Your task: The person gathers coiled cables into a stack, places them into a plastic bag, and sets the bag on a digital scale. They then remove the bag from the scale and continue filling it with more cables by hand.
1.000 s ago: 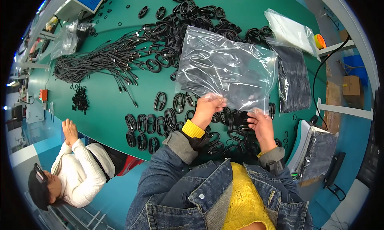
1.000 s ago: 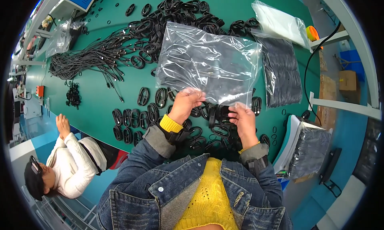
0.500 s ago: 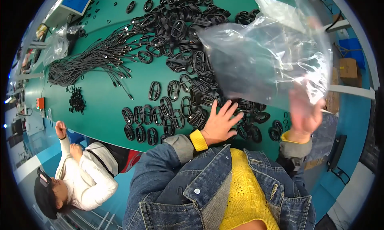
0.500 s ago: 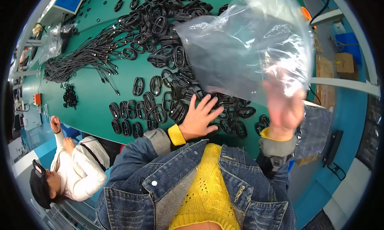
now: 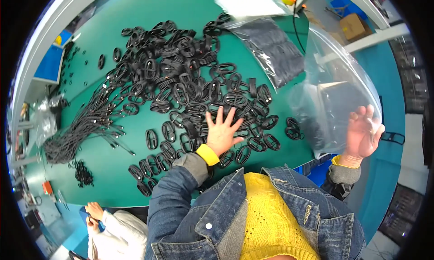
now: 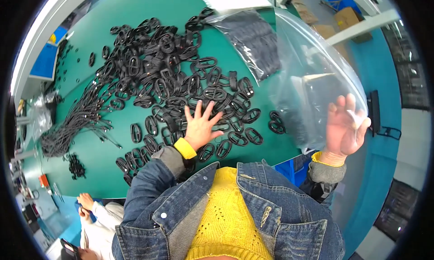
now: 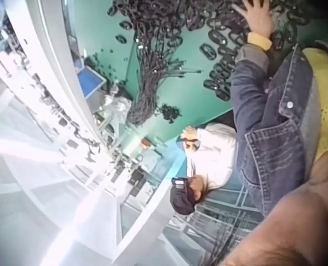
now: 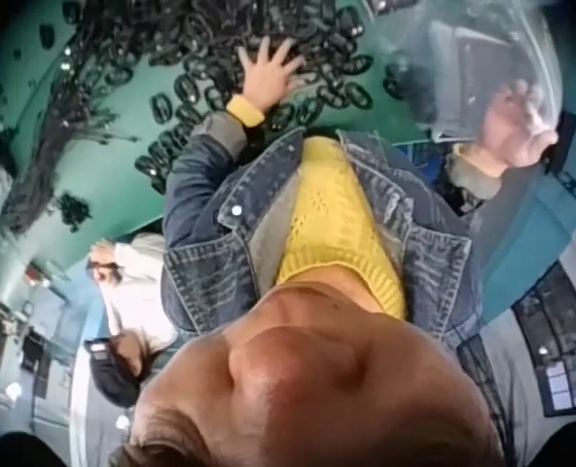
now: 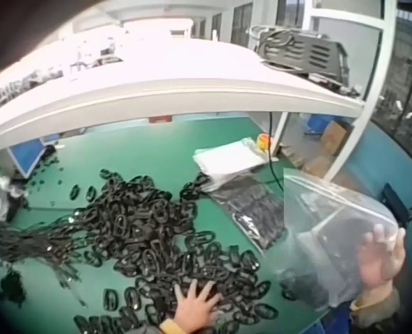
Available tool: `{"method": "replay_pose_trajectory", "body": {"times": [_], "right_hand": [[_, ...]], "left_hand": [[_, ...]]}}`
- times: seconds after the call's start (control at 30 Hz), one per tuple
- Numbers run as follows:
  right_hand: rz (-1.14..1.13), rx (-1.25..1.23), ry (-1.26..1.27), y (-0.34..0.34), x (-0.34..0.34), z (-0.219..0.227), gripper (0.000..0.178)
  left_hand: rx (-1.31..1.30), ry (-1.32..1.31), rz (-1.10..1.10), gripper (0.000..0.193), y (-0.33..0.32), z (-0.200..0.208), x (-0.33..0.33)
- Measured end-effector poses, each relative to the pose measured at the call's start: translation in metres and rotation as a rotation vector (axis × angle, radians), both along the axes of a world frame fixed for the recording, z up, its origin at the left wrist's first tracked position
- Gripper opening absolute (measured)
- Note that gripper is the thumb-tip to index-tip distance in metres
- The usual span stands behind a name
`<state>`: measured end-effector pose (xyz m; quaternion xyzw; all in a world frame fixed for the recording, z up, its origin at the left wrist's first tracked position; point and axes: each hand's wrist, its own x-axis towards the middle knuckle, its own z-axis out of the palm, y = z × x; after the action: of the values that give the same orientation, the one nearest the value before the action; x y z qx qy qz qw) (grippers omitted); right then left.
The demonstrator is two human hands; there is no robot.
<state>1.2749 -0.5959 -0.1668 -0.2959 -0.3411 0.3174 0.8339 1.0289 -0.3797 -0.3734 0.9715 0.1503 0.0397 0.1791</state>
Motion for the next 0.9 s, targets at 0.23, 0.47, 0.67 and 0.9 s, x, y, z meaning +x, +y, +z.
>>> {"method": "replay_pose_trajectory", "body": {"times": [0.23, 0.47, 0.67, 0.9], "right_hand": [[-0.091, -0.065, 0.027, -0.033, -0.013, -0.01, 0.029], [-0.061, -0.048, 0.036, -0.047, -0.022, -0.017, 0.03], [-0.126, -0.076, 0.092, -0.062, -0.03, -0.018, 0.032], [-0.247, -0.069, 0.082, -0.095, -0.042, -0.006, 0.031]], "left_hand": [[0.266, 0.118, -0.005, 0.052, 0.064, -0.009, -0.018], [0.354, 0.135, 0.066, 0.061, 0.146, -0.014, -0.037], [0.502, 0.23, 0.422, 0.054, 0.199, -0.027, -0.045], [0.415, 0.398, 0.53, 0.039, 0.175, -0.004, -0.026]]}}
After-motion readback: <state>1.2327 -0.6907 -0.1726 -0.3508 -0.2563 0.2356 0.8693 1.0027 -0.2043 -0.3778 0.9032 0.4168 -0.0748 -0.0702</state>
